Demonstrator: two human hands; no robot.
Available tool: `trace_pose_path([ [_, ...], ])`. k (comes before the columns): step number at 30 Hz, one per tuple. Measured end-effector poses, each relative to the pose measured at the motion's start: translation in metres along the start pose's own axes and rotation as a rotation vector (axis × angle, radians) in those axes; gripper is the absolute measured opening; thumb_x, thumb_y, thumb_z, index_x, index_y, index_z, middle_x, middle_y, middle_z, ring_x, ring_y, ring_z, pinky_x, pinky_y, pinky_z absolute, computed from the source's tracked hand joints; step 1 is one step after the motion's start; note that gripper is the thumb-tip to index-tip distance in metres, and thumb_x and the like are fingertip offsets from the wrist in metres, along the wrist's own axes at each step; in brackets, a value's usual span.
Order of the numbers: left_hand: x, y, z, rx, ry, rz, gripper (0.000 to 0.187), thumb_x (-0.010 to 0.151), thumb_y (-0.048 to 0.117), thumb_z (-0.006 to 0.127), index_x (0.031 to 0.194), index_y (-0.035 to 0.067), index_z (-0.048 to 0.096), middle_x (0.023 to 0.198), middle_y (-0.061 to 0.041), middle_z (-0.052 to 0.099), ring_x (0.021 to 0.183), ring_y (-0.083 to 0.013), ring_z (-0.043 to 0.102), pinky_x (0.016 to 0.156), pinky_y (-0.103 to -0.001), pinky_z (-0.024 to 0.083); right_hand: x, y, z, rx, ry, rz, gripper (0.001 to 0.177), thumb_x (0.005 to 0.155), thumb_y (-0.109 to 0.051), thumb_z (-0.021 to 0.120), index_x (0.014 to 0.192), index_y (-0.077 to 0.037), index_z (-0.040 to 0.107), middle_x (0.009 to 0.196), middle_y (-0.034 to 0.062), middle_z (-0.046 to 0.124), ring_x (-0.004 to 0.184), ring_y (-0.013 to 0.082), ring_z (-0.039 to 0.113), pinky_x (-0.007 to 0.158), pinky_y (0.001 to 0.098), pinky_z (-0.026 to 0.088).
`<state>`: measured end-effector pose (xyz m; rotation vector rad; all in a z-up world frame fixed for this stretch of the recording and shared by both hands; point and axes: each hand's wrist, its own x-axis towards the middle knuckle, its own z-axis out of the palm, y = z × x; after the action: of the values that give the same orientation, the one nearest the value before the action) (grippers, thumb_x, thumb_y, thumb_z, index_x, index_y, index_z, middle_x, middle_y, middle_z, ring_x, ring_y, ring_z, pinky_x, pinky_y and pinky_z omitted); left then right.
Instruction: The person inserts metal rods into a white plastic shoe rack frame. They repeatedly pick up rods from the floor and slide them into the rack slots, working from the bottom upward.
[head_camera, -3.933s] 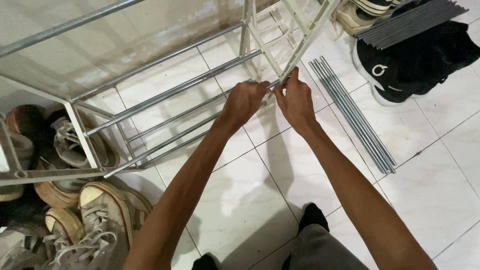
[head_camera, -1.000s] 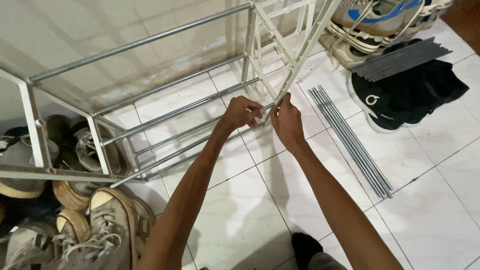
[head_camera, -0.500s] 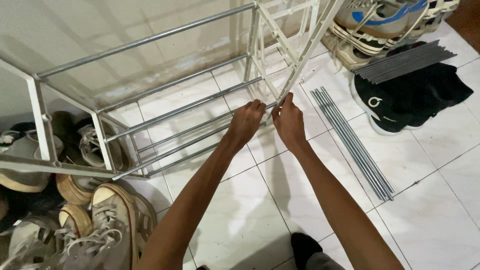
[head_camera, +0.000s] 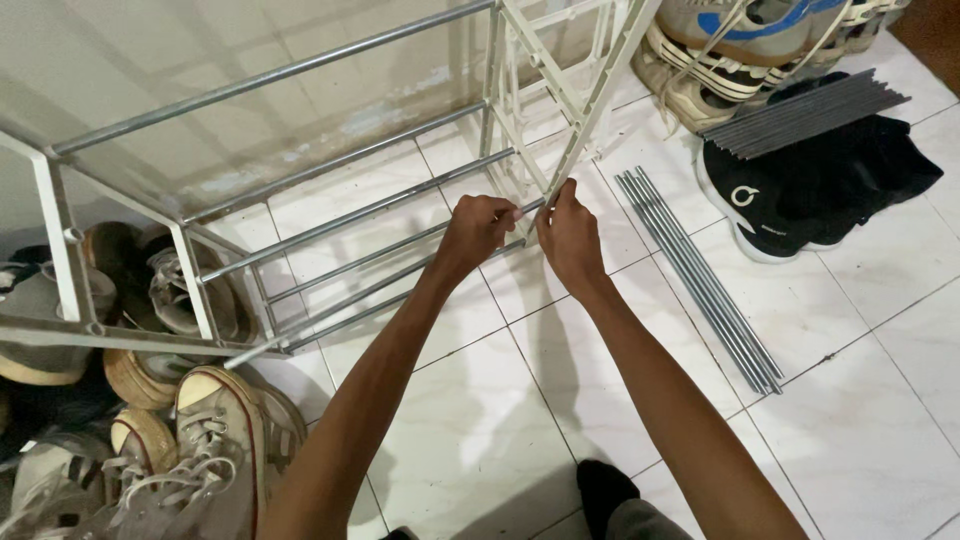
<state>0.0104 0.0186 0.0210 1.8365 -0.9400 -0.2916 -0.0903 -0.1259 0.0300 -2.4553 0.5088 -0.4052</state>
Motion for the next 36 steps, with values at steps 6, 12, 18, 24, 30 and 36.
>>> trace_pose_path([
  [6, -0.016, -0.004, 0.012, 0.270, 0.200, 0.315, 0.016, 0.091, 0.013, 0.071, 0.100, 0.000, 0.072, 0.091, -0.018, 0.072, 0.076, -0.0363, 0.071, 0.065, -0.044, 0.057, 0.002, 0.005, 0.005, -0.026, 0.017, 0.007, 0.031, 0.096, -0.004, 0.060, 0.118, 0.007, 0.042, 0.083, 0.0266, 0.068, 0.076, 0.0450, 0.070, 0.062, 0.0493, 0.056],
  [12, -0.017, -0.008, 0.014, 0.413, 0.114, 0.185, 0.016, 0.098, 0.014, 0.062, 0.096, 0.000, 0.069, 0.084, -0.018, 0.070, 0.072, -0.0379, 0.069, 0.063, -0.045, 0.057, 0.001, 0.005, 0.004, 0.011, 0.035, -0.021, 0.031, 0.095, -0.004, 0.063, 0.116, 0.006, 0.043, 0.085, 0.0258, 0.069, 0.077, 0.0443, 0.070, 0.065, 0.0494, 0.056],
  [18, -0.042, -0.007, -0.009, 0.320, -0.007, -0.038, 0.032, 0.106, 0.022, 0.057, 0.086, 0.000, 0.069, 0.070, -0.019, 0.066, 0.064, -0.0373, 0.064, 0.061, -0.046, 0.052, 0.001, 0.006, 0.003, 0.006, -0.010, -0.001, 0.029, 0.097, -0.007, 0.064, 0.113, 0.005, 0.044, 0.086, 0.0255, 0.069, 0.078, 0.0436, 0.071, 0.065, 0.0493, 0.056],
  [24, -0.045, 0.009, 0.004, 0.087, 0.014, -0.137, 0.018, 0.093, 0.018, 0.069, 0.093, 0.001, 0.074, 0.077, -0.015, 0.075, 0.057, -0.0270, 0.069, 0.056, -0.038, 0.054, -0.013, 0.016, 0.000, 0.035, -0.161, 0.137, 0.023, 0.105, -0.019, 0.055, 0.113, 0.004, 0.057, 0.082, 0.0215, 0.072, 0.075, 0.0346, 0.073, 0.066, 0.0433, 0.056],
  [30, -0.026, 0.011, 0.067, -0.153, 0.129, -0.064, 0.014, 0.095, 0.010, 0.070, 0.094, -0.004, 0.069, 0.077, -0.016, 0.074, 0.063, -0.0209, 0.073, 0.060, -0.033, 0.058, -0.048, 0.045, -0.004, 0.594, -0.411, 0.373, 0.041, 0.111, -0.026, 0.036, 0.106, 0.004, 0.064, 0.088, 0.0137, 0.072, 0.074, 0.0227, 0.074, 0.069, 0.0361, 0.062],
  [36, -0.002, 0.035, 0.132, -0.279, 0.241, -0.243, 0.015, 0.093, 0.010, 0.070, 0.092, -0.005, 0.066, 0.076, -0.014, 0.073, 0.062, -0.0214, 0.074, 0.056, -0.032, 0.055, -0.064, 0.067, -0.052, 0.760, -0.475, 0.630, 0.049, 0.108, -0.035, 0.025, 0.112, -0.004, 0.063, 0.092, 0.0122, 0.075, 0.082, 0.0197, 0.077, 0.080, 0.0331, 0.064],
])
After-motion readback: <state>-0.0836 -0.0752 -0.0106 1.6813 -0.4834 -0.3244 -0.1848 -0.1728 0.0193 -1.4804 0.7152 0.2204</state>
